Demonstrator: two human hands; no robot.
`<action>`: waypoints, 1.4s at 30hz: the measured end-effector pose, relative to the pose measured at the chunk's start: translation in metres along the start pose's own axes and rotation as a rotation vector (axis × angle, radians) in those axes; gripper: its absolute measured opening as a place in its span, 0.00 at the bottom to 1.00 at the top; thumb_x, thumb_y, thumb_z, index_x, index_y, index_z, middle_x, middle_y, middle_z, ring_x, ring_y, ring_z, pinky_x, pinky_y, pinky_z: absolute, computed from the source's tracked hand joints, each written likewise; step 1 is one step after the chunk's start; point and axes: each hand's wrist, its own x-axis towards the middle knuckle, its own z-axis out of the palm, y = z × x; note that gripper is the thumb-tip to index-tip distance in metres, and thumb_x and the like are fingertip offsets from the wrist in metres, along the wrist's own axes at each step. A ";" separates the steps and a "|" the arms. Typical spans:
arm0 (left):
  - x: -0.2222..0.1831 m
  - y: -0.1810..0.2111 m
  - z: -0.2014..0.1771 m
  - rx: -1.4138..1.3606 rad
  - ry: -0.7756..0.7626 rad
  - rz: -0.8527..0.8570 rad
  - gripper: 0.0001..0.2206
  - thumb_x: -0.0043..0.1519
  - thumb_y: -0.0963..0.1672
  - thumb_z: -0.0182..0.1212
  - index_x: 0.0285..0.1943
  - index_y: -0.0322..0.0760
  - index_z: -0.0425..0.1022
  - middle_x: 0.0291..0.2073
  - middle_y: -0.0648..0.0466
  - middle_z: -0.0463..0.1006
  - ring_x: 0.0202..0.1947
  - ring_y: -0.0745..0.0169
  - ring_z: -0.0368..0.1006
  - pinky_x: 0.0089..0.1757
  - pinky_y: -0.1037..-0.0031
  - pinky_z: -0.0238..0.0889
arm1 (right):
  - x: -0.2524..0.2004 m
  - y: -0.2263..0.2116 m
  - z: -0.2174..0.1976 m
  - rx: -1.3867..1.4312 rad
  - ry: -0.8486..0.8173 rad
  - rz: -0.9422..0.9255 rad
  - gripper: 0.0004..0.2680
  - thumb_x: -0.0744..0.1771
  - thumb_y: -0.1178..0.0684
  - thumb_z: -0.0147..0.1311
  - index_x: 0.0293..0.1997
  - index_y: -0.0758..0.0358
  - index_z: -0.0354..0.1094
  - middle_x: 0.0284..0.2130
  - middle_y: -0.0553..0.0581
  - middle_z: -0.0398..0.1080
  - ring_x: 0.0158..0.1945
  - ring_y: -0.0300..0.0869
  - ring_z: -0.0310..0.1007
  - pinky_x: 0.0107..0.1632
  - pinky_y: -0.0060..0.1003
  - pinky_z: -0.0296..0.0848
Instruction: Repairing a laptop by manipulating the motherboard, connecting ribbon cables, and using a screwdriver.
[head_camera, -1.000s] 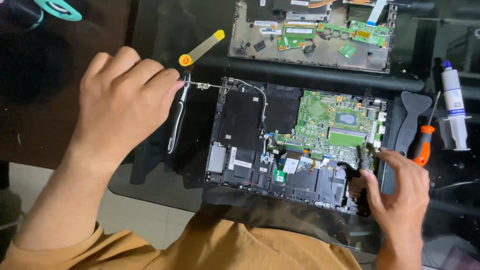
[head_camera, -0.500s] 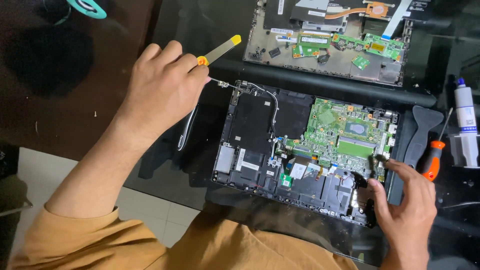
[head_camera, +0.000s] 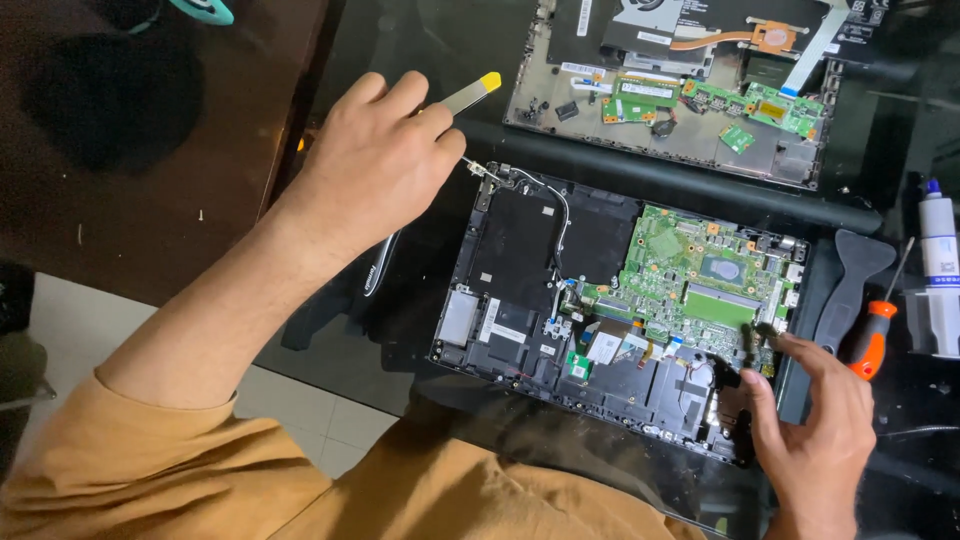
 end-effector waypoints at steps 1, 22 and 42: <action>0.002 -0.001 -0.003 0.001 -0.001 -0.002 0.15 0.56 0.38 0.64 0.21 0.51 0.65 0.21 0.64 0.67 0.35 0.62 0.61 0.34 0.72 0.51 | 0.000 0.001 0.000 0.001 -0.001 -0.003 0.14 0.71 0.54 0.63 0.61 0.72 0.72 0.57 0.67 0.76 0.62 0.57 0.75 0.68 0.52 0.67; 0.009 0.094 -0.101 -1.060 0.268 -0.226 0.05 0.61 0.40 0.72 0.43 0.32 0.83 0.36 0.49 0.81 0.26 0.57 0.72 0.34 0.69 0.70 | 0.018 -0.088 0.005 1.115 0.245 0.461 0.11 0.64 0.61 0.62 0.50 0.68 0.68 0.41 0.64 0.77 0.42 0.43 0.81 0.50 0.33 0.83; -0.002 0.092 -0.104 -0.957 0.237 -0.180 0.05 0.61 0.41 0.73 0.43 0.35 0.85 0.36 0.53 0.81 0.26 0.60 0.71 0.32 0.71 0.69 | 0.031 -0.097 -0.001 0.813 0.276 0.197 0.04 0.68 0.58 0.57 0.36 0.68 0.73 0.31 0.59 0.78 0.39 0.48 0.84 0.49 0.37 0.85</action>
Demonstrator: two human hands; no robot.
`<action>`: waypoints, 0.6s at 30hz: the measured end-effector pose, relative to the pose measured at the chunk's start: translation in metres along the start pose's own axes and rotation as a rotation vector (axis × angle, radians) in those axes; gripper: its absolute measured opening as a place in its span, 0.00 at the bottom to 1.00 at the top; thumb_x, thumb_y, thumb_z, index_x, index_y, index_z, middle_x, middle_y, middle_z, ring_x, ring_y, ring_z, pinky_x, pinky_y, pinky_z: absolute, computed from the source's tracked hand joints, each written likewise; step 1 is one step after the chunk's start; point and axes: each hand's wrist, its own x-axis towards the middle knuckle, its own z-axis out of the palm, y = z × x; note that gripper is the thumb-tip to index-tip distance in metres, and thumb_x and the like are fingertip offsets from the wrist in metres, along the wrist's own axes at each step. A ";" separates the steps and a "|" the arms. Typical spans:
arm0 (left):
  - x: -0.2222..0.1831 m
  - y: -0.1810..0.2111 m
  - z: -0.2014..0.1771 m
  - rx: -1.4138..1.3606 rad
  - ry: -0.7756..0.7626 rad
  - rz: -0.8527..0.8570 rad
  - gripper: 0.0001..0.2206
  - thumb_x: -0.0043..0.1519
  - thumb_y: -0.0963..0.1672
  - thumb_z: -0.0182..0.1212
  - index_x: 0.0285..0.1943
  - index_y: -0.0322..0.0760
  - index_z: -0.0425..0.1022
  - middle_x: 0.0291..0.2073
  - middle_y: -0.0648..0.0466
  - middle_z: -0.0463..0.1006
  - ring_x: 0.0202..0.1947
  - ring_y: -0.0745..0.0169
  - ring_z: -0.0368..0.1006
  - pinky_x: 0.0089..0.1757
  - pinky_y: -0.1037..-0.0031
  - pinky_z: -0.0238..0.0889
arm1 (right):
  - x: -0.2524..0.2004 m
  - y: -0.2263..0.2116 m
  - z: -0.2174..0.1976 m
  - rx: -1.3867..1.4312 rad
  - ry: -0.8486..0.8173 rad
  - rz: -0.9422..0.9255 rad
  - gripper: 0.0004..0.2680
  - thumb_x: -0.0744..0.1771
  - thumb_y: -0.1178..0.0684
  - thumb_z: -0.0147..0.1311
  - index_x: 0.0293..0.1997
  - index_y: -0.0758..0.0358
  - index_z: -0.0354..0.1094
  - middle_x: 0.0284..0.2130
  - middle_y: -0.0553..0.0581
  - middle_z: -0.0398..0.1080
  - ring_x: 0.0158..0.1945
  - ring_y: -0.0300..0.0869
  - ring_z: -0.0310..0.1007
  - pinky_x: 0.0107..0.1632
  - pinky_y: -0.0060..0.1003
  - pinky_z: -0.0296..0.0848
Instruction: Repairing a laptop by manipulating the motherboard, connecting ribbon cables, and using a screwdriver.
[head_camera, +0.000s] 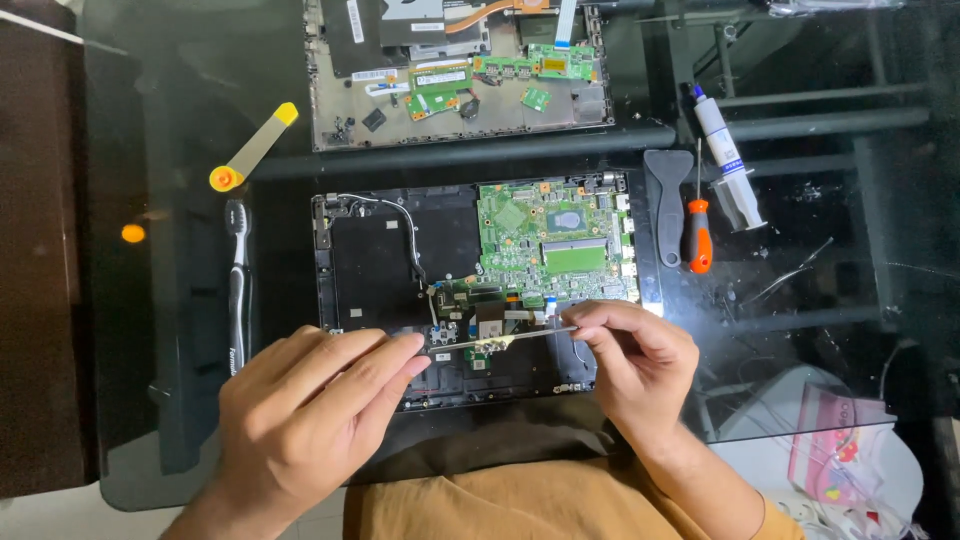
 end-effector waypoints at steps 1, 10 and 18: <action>0.001 0.000 -0.002 0.000 0.001 0.001 0.05 0.61 0.41 0.73 0.43 0.35 0.85 0.36 0.53 0.81 0.26 0.60 0.71 0.32 0.71 0.69 | 0.001 0.000 0.000 0.000 0.000 -0.001 0.04 0.68 0.58 0.57 0.36 0.68 0.73 0.31 0.59 0.78 0.39 0.48 0.84 0.49 0.37 0.85; 0.004 0.005 -0.016 0.203 0.023 0.171 0.05 0.64 0.37 0.67 0.39 0.40 0.85 0.35 0.56 0.80 0.25 0.59 0.65 0.28 0.72 0.59 | 0.006 -0.005 0.002 -0.268 -0.148 -0.260 0.06 0.65 0.73 0.56 0.39 0.70 0.72 0.33 0.59 0.78 0.37 0.45 0.82 0.47 0.34 0.84; 0.004 0.003 -0.013 0.056 0.034 0.098 0.08 0.63 0.34 0.62 0.38 0.37 0.84 0.37 0.55 0.80 0.26 0.55 0.67 0.31 0.69 0.64 | 0.005 0.001 -0.003 0.141 -0.267 0.019 0.05 0.67 0.58 0.58 0.42 0.69 0.68 0.36 0.61 0.75 0.41 0.46 0.78 0.49 0.36 0.79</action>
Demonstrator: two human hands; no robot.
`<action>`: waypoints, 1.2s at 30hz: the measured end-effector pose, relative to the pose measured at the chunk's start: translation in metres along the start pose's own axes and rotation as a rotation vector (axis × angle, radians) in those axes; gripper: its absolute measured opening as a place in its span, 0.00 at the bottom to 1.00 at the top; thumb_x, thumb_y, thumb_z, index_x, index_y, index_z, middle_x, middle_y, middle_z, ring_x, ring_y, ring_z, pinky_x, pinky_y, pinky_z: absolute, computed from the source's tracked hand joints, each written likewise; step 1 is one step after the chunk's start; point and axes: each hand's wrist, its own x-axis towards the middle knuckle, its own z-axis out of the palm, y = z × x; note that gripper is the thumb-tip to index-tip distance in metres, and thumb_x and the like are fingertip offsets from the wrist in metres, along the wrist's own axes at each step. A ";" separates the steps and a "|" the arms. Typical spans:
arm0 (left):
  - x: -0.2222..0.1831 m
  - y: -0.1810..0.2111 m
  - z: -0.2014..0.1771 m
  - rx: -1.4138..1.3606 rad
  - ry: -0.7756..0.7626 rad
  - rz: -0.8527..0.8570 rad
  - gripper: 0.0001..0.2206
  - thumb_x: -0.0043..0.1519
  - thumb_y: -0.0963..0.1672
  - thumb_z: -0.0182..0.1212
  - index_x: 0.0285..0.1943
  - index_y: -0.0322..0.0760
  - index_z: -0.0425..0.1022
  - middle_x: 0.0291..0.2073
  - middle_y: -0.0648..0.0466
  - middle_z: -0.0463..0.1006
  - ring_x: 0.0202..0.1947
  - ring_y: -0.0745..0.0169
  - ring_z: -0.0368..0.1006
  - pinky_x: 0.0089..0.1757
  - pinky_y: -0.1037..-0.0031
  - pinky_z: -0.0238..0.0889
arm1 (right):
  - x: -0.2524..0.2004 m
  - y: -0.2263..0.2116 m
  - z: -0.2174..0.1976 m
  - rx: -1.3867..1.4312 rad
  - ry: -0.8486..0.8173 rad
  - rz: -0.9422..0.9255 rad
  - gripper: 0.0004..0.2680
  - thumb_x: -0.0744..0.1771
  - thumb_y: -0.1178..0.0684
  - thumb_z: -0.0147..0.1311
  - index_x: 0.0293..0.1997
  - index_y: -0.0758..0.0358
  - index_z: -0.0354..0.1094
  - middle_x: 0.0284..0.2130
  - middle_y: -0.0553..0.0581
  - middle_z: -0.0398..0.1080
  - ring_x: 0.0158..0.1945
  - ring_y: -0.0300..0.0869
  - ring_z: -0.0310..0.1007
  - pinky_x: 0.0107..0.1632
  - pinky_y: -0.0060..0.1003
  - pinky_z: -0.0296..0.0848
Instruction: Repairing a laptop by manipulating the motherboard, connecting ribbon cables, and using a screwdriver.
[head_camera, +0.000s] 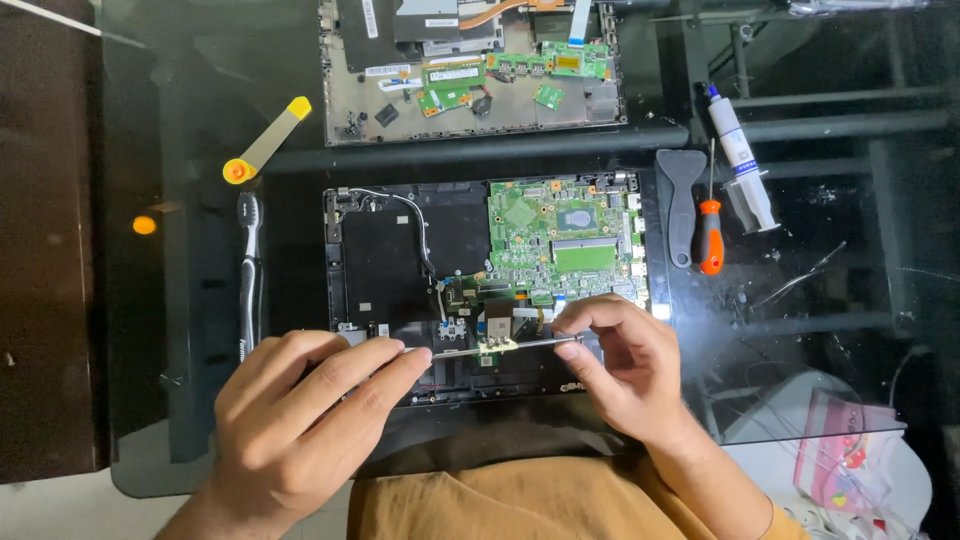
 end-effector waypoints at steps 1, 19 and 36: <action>0.001 0.000 -0.001 -0.001 -0.001 0.002 0.08 0.63 0.34 0.62 0.38 0.37 0.84 0.37 0.55 0.80 0.26 0.55 0.67 0.31 0.69 0.64 | -0.001 0.002 -0.001 0.000 0.002 0.000 0.05 0.67 0.58 0.58 0.42 0.69 0.68 0.36 0.61 0.75 0.41 0.46 0.78 0.49 0.36 0.79; 0.001 -0.123 -0.047 0.957 -0.287 0.164 0.10 0.73 0.50 0.75 0.40 0.52 0.80 0.35 0.66 0.78 0.40 0.65 0.68 0.40 0.73 0.57 | -0.021 0.042 -0.068 -0.941 -0.062 -0.012 0.20 0.67 0.49 0.61 0.63 0.72 0.65 0.63 0.70 0.68 0.67 0.60 0.66 0.68 0.53 0.64; 0.010 -0.141 -0.016 0.894 -0.315 0.252 0.13 0.65 0.38 0.69 0.30 0.49 0.74 0.28 0.66 0.72 0.39 0.64 0.65 0.38 0.75 0.56 | -0.023 0.057 -0.069 -0.950 -0.096 -0.078 0.22 0.67 0.53 0.63 0.65 0.78 0.63 0.61 0.72 0.71 0.64 0.64 0.72 0.64 0.55 0.72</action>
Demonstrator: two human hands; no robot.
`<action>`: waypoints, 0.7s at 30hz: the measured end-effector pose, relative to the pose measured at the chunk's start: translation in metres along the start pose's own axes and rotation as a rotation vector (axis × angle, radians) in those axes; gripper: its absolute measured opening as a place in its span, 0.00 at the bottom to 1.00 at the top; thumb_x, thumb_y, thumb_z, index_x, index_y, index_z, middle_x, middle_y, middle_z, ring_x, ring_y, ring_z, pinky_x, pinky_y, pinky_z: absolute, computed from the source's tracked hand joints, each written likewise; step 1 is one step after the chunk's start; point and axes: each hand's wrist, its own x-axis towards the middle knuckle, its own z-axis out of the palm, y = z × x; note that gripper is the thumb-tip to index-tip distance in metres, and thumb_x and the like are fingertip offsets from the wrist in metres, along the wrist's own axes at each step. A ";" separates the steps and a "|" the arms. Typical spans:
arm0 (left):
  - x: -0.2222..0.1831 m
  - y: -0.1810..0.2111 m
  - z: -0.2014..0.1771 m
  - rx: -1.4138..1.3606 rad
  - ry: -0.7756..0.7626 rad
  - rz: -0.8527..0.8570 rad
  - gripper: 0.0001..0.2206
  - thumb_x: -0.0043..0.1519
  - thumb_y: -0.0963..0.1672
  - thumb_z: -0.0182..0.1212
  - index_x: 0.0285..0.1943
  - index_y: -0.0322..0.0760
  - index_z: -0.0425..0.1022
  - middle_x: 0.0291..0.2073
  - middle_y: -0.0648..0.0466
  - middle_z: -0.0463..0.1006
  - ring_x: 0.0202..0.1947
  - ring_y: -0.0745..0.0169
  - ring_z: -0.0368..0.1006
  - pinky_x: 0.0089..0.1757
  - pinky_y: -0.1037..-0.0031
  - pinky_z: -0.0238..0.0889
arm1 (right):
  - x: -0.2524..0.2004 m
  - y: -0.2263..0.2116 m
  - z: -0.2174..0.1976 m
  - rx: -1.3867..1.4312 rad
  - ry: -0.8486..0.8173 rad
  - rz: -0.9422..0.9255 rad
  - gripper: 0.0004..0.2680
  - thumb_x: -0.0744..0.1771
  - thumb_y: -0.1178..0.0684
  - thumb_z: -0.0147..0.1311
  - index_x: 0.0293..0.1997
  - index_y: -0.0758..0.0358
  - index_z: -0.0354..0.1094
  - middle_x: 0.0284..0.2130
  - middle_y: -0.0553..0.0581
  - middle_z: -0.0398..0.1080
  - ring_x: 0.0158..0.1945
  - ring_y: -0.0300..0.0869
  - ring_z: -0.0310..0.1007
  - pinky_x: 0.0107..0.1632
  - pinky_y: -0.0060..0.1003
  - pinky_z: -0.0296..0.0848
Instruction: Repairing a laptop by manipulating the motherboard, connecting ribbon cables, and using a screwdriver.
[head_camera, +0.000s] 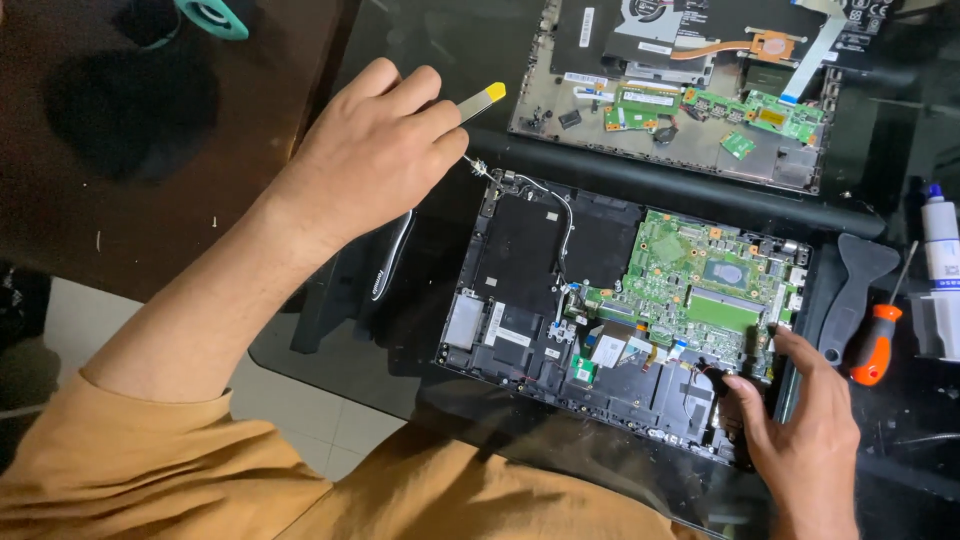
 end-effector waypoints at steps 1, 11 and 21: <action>0.000 0.000 0.000 0.001 -0.001 -0.002 0.13 0.65 0.38 0.69 0.30 0.49 0.74 0.28 0.66 0.72 0.39 0.64 0.65 0.38 0.75 0.56 | 0.000 0.000 0.000 0.001 0.000 -0.002 0.22 0.67 0.53 0.63 0.65 0.78 0.63 0.61 0.72 0.71 0.64 0.64 0.72 0.64 0.55 0.72; 0.005 0.001 0.006 0.047 -0.004 0.044 0.14 0.62 0.38 0.68 0.28 0.52 0.74 0.26 0.67 0.69 0.39 0.65 0.63 0.38 0.75 0.55 | 0.002 -0.004 -0.002 0.019 -0.001 0.001 0.22 0.66 0.56 0.64 0.65 0.80 0.62 0.61 0.74 0.71 0.64 0.64 0.72 0.64 0.55 0.72; 0.017 0.004 0.010 0.029 0.014 0.094 0.17 0.60 0.36 0.66 0.23 0.53 0.69 0.24 0.66 0.67 0.37 0.64 0.63 0.36 0.75 0.54 | 0.000 0.000 0.000 0.013 -0.005 0.004 0.22 0.66 0.55 0.64 0.64 0.79 0.62 0.62 0.73 0.71 0.64 0.65 0.72 0.63 0.55 0.72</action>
